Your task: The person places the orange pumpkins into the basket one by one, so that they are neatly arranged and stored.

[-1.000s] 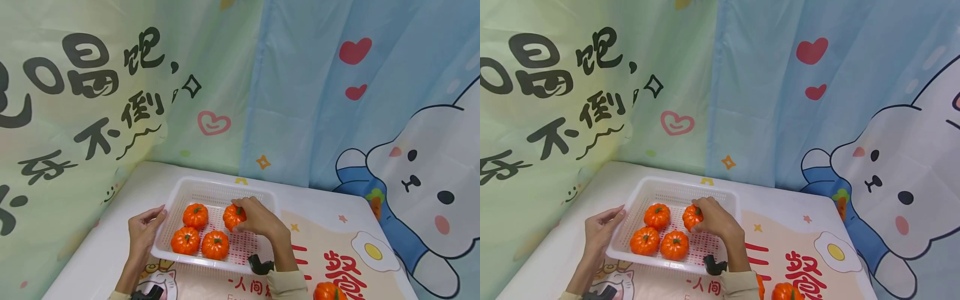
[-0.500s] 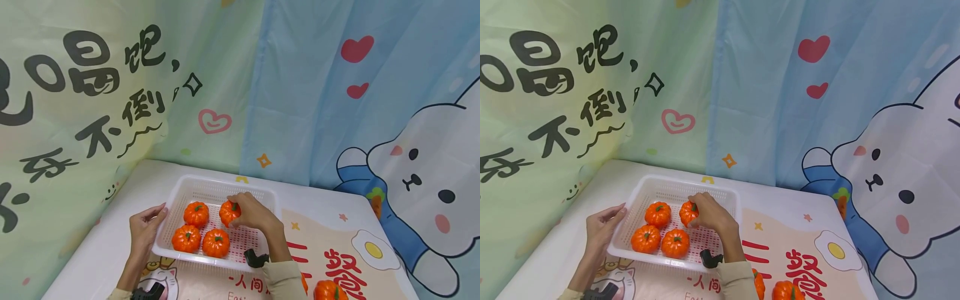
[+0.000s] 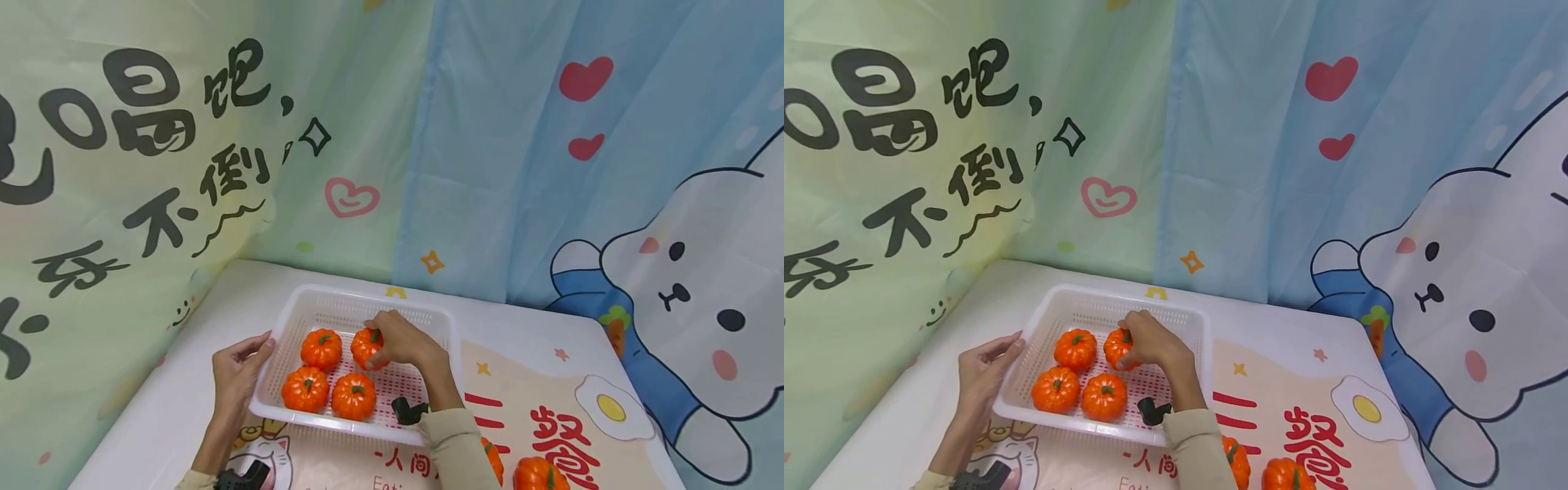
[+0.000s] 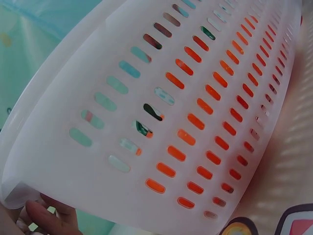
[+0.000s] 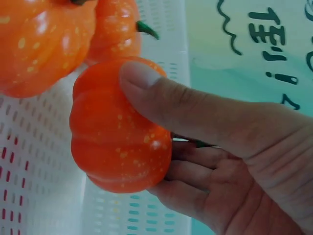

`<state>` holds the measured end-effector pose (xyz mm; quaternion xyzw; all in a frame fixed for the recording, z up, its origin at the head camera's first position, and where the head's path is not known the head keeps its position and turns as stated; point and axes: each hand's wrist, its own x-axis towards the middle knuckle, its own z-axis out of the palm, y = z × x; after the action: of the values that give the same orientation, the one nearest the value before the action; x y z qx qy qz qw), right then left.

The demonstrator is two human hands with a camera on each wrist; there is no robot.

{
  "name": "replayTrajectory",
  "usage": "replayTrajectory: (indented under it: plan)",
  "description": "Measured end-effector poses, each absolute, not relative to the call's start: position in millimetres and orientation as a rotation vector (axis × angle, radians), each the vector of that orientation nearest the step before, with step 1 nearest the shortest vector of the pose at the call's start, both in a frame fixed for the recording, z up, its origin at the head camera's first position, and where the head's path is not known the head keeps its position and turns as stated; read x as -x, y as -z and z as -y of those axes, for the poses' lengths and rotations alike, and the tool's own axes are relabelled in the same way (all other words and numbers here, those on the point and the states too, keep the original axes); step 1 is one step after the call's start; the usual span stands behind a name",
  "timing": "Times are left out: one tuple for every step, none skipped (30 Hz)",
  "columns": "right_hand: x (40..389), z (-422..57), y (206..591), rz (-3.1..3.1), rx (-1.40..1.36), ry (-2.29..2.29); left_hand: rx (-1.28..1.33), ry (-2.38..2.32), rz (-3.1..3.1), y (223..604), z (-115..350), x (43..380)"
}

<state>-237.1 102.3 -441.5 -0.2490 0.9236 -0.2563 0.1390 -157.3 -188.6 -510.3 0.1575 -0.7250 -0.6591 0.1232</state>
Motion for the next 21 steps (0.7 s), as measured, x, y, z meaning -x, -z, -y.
replayTrajectory:
  plan:
    - [238.8, -101.4, 442.7, -2.666, 0.722, 0.736, -0.461, 1.918, 2.119, 510.2, 188.7, 157.2]
    - [240.3, -100.7, 443.8, -2.661, 0.727, 0.739, -0.463, 1.912, 2.122, 510.2, 188.7, 157.1]
    - [241.6, -100.1, 445.2, -2.655, 0.728, 0.744, -0.466, 1.908, 2.122, 510.2, 188.7, 157.2]
    - [242.6, -99.8, 446.5, -2.649, 0.718, 0.748, -0.468, 1.91, 2.121, 510.2, 188.7, 157.3]
    - [243.7, -99.6, 448.3, -2.647, 0.715, 0.754, -0.468, 1.909, 2.12, 510.1, 188.6, 157.4]
    - [244.4, -99.4, 449.5, -2.643, 0.706, 0.763, -0.467, 1.913, 2.117, 509.9, 188.4, 157.5]
    - [245.0, -99.3, 450.9, -2.638, 0.695, 0.77, -0.464, 1.916, 2.115, 510.0, 188.2, 157.6]
    - [245.5, -99.1, 452.1, -2.635, 0.692, 0.773, -0.462, 1.921, 2.111, 510.0, 188.0, 157.8]
    - [245.9, -99.0, 453.2, -2.631, 0.688, 0.774, -0.459, 1.925, 2.108, 510.2, 188.0, 158.0]
    - [246.1, -98.9, 453.8, -2.63, 0.683, 0.776, -0.455, 1.927, 2.107, 510.3, 187.9, 158.0]
    - [246.3, -98.5, 454.5, -2.629, 0.687, 0.768, -0.452, 1.926, 2.107, 510.6, 187.9, 158.0]
    - [246.8, -98.2, 455.2, -2.626, 0.69, 0.765, -0.45, 1.931, 2.103, 510.6, 187.9, 158.1]
    - [247.6, -97.7, 456.2, -2.622, 0.695, 0.764, -0.45, 1.929, 2.103, 510.9, 188.1, 158.2]
    - [248.4, -97.1, 456.8, -2.617, 0.702, 0.764, -0.45, 1.925, 2.103, 511.1, 188.2, 158.1]
    - [249.5, -96.4, 457.7, -2.613, 0.711, 0.766, -0.451, 1.921, 2.105, 511.4, 188.4, 158.1]
    - [250.7, -95.8, 458.9, -2.61, 0.721, 0.763, -0.451, 1.92, 2.105, 511.3, 188.6, 157.9]
    - [252.0, -95.1, 460.0, -2.606, 0.732, 0.762, -0.453, 1.924, 2.102, 511.5, 188.8, 157.9]
    - [253.3, -94.5, 461.0, -2.602, 0.736, 0.765, -0.453, 1.929, 2.099, 511.5, 188.9, 158.0]
    - [254.3, -93.8, 462.0, -2.603, 0.742, 0.763, -0.454, 1.93, 2.098, 511.7, 189.2, 158.0]
    - [254.9, -93.3, 462.6, -2.603, 0.746, 0.759, -0.455, 1.935, 2.094, 511.7, 189.3, 157.9]
    - [255.4, -92.9, 463.2, -2.607, 0.745, 0.742, -0.456, 1.941, 2.09, 511.5, 189.3, 157.9]
